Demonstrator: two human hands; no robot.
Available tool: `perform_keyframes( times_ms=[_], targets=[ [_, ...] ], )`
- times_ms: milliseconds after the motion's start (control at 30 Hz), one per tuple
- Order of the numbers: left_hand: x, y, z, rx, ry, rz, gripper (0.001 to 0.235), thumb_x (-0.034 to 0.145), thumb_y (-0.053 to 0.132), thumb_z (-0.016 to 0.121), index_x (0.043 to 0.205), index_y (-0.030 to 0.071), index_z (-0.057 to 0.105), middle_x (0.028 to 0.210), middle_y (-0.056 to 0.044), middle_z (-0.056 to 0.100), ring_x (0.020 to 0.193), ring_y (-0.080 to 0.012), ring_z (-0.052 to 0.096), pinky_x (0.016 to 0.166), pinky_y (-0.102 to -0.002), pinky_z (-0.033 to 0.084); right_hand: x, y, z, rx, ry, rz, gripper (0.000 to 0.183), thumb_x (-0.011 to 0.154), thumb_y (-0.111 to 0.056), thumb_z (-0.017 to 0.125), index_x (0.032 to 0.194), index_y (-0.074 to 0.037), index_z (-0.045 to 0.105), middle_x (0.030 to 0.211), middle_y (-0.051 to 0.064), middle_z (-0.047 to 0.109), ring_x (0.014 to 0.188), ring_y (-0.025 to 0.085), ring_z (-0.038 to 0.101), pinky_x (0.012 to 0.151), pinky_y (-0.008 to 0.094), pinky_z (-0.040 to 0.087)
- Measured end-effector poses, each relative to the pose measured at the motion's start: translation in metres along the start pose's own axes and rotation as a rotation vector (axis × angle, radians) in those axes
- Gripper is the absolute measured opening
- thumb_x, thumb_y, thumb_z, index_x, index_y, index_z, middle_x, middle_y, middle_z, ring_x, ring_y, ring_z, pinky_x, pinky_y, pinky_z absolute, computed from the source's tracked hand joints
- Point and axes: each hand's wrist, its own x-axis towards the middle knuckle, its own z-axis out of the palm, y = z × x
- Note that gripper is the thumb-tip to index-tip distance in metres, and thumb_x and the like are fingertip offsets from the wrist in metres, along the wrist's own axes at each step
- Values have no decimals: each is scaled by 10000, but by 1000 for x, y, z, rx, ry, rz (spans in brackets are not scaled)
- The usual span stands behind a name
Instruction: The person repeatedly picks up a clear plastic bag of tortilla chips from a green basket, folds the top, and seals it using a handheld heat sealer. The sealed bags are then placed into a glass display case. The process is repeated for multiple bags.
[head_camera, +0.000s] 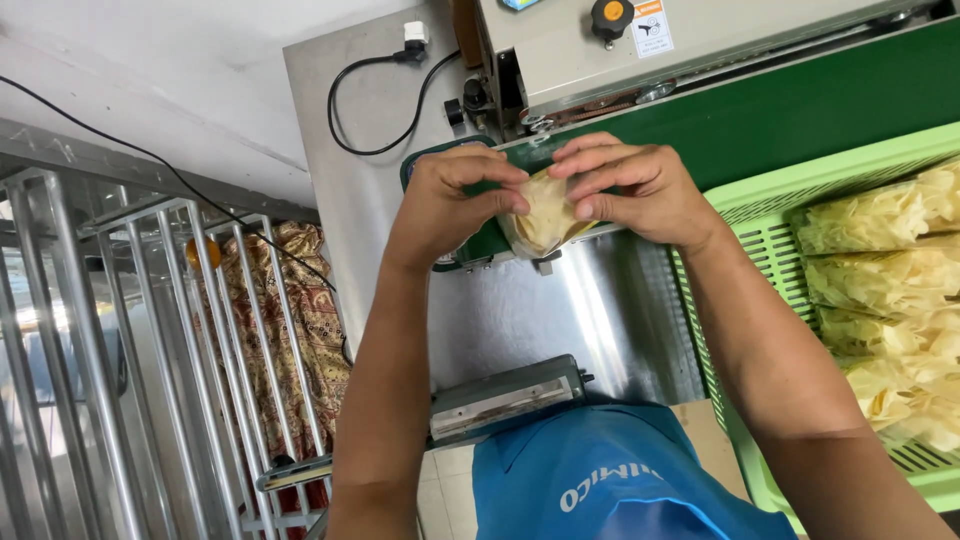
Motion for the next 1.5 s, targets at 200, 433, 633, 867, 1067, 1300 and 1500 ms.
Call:
perform_keyframes(
  times_ms=[200, 433, 633, 867, 1067, 1300, 1500],
  targets=[
    [12, 13, 4, 103, -4, 91, 75, 846, 103, 860, 896, 119, 807, 828, -41, 727, 831, -238, 688, 873, -380, 555, 5, -4, 4, -13, 61, -29, 173, 823, 0, 866, 927, 79, 753, 1033, 253, 749, 1075, 440, 686, 988, 553, 541],
    [-15, -8, 49, 75, 237, 158, 81, 930, 98, 787, 904, 46, 730, 951, -91, 760, 988, -300, 733, 1071, -459, 502, -8, -2, 20, -86, 214, -46, 149, 832, 56, 871, 921, 101, 760, 980, 264, 755, 988, 445, 719, 913, 520, 576],
    [-17, 3, 69, 86, 417, 91, 128, 936, 49, 763, 927, 18, 639, 978, -102, 748, 1045, -279, 731, 1175, -468, 410, -12, -6, 22, -201, 323, -33, 97, 876, 101, 836, 929, 122, 757, 973, 267, 758, 956, 427, 731, 865, 488, 594],
    [-17, 3, 76, 34, 463, 66, 337, 901, 44, 794, 927, 75, 459, 922, -108, 791, 953, -225, 765, 1231, -478, 315, -12, -13, 20, -213, 316, -54, 109, 868, 121, 842, 945, 100, 768, 972, 244, 750, 939, 353, 683, 879, 452, 558],
    [-24, 3, 77, 99, 400, 153, 275, 874, 198, 860, 819, 87, 615, 1124, -81, 765, 1136, -299, 708, 1233, -523, 308, -14, -16, 19, -257, 340, -26, 93, 893, 85, 843, 958, 88, 776, 982, 217, 751, 958, 326, 644, 907, 439, 539],
    [-23, 2, 77, 121, 394, 151, 88, 959, 143, 764, 939, 58, 770, 1058, -81, 774, 1123, -299, 714, 1236, -516, 320, -20, -24, 15, -332, 255, 60, 139, 909, 19, 852, 1013, 50, 766, 973, 176, 741, 968, 310, 602, 948, 439, 502],
    [-22, 0, 79, 92, 401, 107, 92, 956, 139, 775, 959, 47, 781, 1032, -97, 774, 1098, -302, 724, 1241, -513, 313, -24, -18, 12, -256, 339, 148, 494, 886, 34, 871, 1316, 96, 636, 911, 124, 730, 984, 163, 592, 1024, 361, 471]
  ],
)
